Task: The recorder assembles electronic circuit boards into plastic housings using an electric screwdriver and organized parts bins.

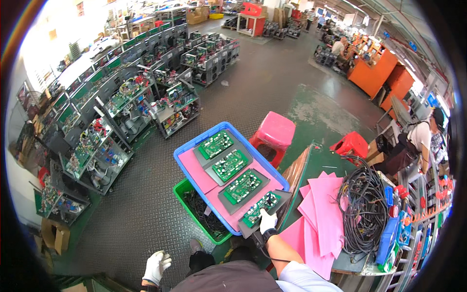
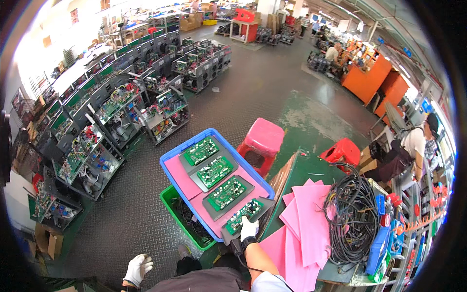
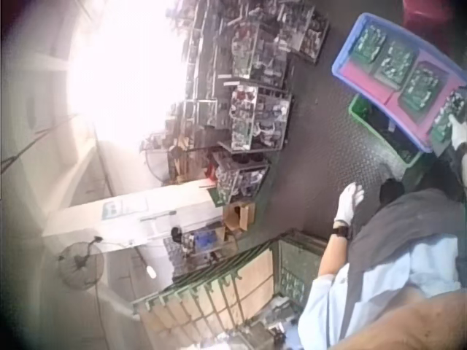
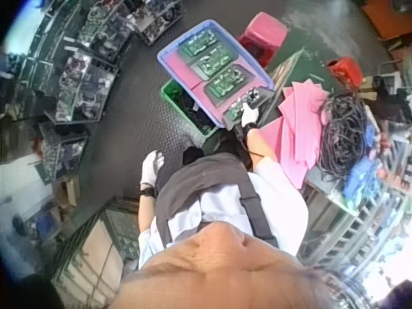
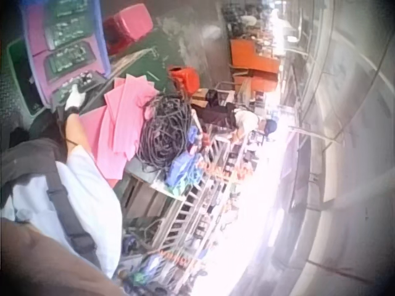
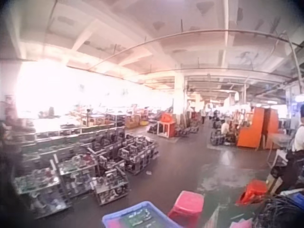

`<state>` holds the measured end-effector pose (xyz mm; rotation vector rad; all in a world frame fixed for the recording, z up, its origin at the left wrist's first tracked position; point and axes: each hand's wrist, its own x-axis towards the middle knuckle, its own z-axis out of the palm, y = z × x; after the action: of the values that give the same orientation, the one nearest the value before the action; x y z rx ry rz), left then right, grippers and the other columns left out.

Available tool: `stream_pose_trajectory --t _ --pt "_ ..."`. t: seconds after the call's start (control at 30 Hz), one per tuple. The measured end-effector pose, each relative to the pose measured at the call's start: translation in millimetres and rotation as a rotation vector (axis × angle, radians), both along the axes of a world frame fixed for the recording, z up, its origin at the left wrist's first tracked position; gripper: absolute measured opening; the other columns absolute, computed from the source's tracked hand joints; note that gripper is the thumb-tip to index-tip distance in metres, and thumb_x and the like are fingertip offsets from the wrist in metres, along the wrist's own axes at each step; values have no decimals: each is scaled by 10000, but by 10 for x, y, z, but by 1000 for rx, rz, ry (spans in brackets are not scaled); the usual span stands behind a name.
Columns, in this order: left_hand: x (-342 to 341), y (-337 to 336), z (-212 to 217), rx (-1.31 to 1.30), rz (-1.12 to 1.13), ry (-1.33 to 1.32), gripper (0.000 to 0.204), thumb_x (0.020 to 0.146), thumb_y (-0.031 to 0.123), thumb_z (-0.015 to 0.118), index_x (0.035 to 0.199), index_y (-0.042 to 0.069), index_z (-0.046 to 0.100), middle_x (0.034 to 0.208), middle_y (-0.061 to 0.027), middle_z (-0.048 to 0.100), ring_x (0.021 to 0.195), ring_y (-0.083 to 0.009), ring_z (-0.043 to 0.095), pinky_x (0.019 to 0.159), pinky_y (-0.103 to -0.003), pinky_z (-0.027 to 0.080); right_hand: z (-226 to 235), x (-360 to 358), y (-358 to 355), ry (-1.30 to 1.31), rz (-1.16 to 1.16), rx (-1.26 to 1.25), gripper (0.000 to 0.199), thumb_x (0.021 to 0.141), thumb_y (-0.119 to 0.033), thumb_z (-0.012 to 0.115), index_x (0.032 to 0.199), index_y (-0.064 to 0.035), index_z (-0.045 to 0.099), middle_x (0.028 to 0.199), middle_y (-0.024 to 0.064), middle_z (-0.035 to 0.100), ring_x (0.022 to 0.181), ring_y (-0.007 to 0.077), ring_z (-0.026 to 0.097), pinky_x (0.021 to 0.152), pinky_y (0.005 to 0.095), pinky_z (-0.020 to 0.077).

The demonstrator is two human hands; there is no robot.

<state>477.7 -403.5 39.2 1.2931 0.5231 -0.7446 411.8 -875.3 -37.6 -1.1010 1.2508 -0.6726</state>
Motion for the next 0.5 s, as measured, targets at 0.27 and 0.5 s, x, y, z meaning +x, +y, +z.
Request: stream_pose_trajectory --t 0.27,0.5 --pt "-940 -410 285 187 188 145 420 928 264 578 1248 -3 527 1167 -179 608 989 -270 615 854 -367 504 -538 191 -389 323 43 47 451 766 -38 719 1185 16 563 1065 113 653 938 192 613 815 308 485" --pt "-1639 -616 243 246 237 124 385 944 227 556 1241 -14 503 1099 -183 630 922 -280 653 776 -368 548 -968 111 -663 -93 -46 290 510 760 -93 737 1214 36 545 1169 124 612 995 229 584 874 379 464"
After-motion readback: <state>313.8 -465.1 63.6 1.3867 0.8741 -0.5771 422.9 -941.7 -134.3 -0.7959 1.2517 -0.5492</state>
